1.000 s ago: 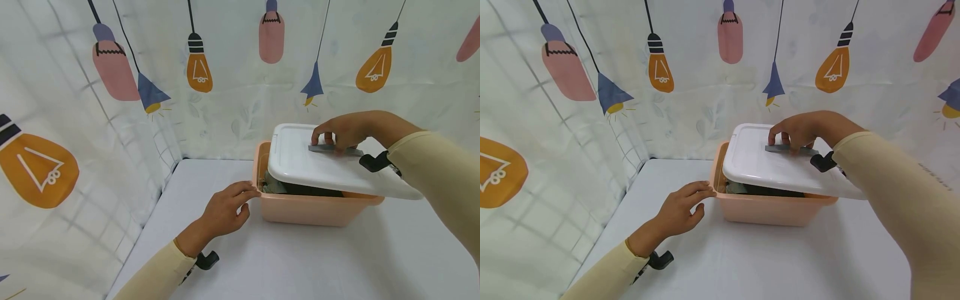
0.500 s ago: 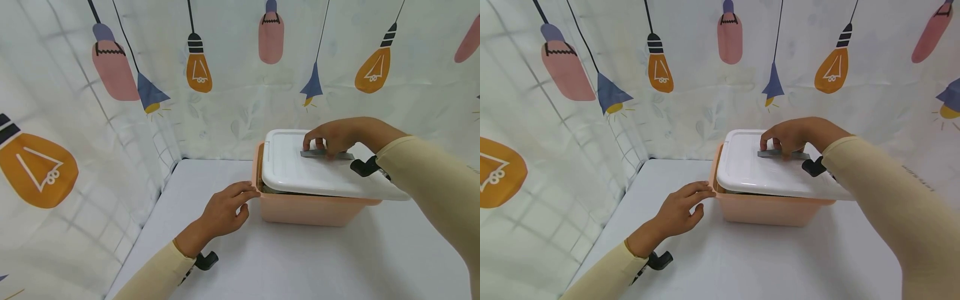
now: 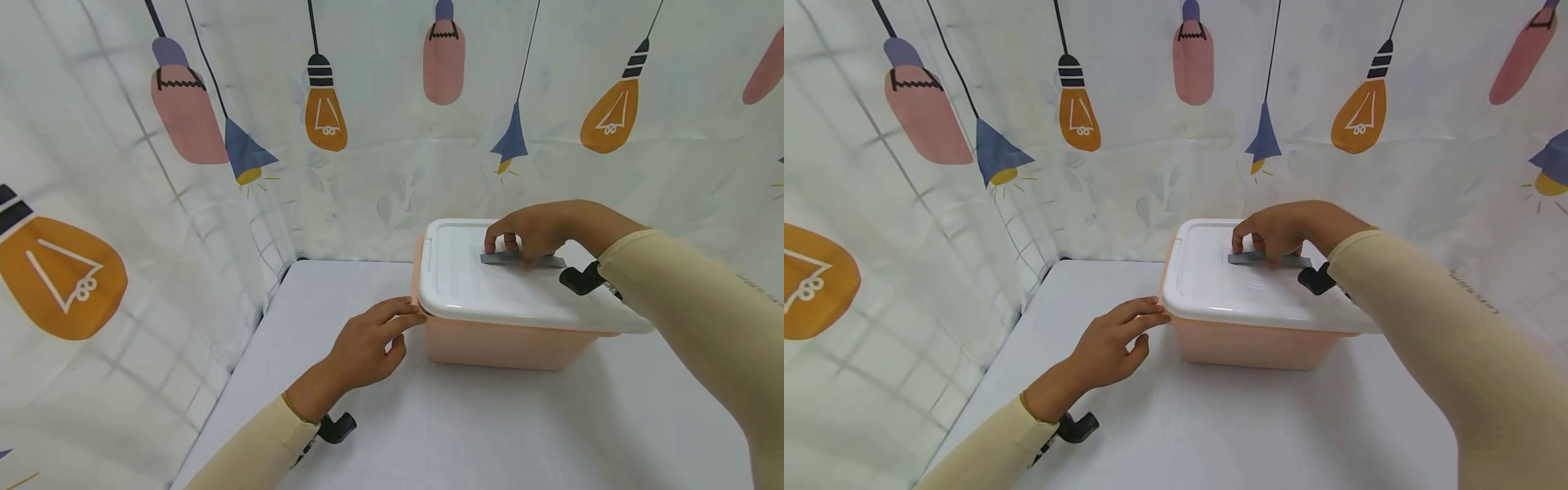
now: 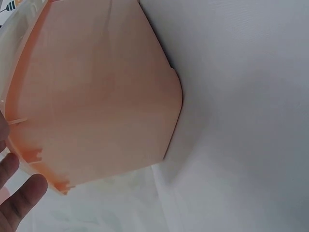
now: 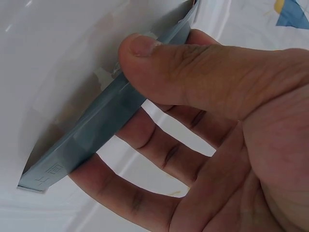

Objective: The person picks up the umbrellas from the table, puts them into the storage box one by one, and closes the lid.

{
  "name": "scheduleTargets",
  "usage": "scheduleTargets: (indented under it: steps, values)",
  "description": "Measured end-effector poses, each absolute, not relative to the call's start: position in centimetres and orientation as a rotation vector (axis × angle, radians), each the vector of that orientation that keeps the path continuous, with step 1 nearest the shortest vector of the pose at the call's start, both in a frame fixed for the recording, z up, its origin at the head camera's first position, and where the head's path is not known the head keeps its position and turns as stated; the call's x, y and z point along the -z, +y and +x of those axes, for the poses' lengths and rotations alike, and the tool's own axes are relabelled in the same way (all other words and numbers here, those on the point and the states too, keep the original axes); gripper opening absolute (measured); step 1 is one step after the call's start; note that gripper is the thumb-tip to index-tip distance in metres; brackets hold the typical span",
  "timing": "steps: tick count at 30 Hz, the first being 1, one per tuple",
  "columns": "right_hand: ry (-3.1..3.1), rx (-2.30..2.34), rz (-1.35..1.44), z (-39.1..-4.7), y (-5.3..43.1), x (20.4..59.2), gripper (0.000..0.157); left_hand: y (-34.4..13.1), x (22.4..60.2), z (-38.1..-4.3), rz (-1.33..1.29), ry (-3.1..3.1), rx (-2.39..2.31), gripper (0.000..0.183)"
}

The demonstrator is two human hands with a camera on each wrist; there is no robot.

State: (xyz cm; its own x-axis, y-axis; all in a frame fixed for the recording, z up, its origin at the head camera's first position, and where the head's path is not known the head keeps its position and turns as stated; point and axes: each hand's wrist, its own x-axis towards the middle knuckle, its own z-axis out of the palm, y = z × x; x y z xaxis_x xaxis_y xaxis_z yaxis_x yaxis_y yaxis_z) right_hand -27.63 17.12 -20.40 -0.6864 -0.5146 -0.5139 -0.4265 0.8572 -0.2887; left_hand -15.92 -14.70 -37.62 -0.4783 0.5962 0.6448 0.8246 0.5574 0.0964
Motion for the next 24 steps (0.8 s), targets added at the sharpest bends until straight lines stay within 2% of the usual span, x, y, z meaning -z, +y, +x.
scheduleTargets:
  steps: [17,20,24]
  values:
    - [2.428,0.137,-0.759,-28.0,15.5,21.2,0.059,-15.3,38.3,-15.5,-1.140,-2.337,0.634,0.054]
    - [2.429,0.131,-0.764,-28.1,15.3,21.4,0.058,-15.5,38.6,-15.4,-1.141,-2.335,0.617,0.047]
    - [2.439,0.105,-0.766,-28.1,15.2,21.7,0.058,-15.7,39.0,-15.3,-1.128,-2.327,0.589,0.027]
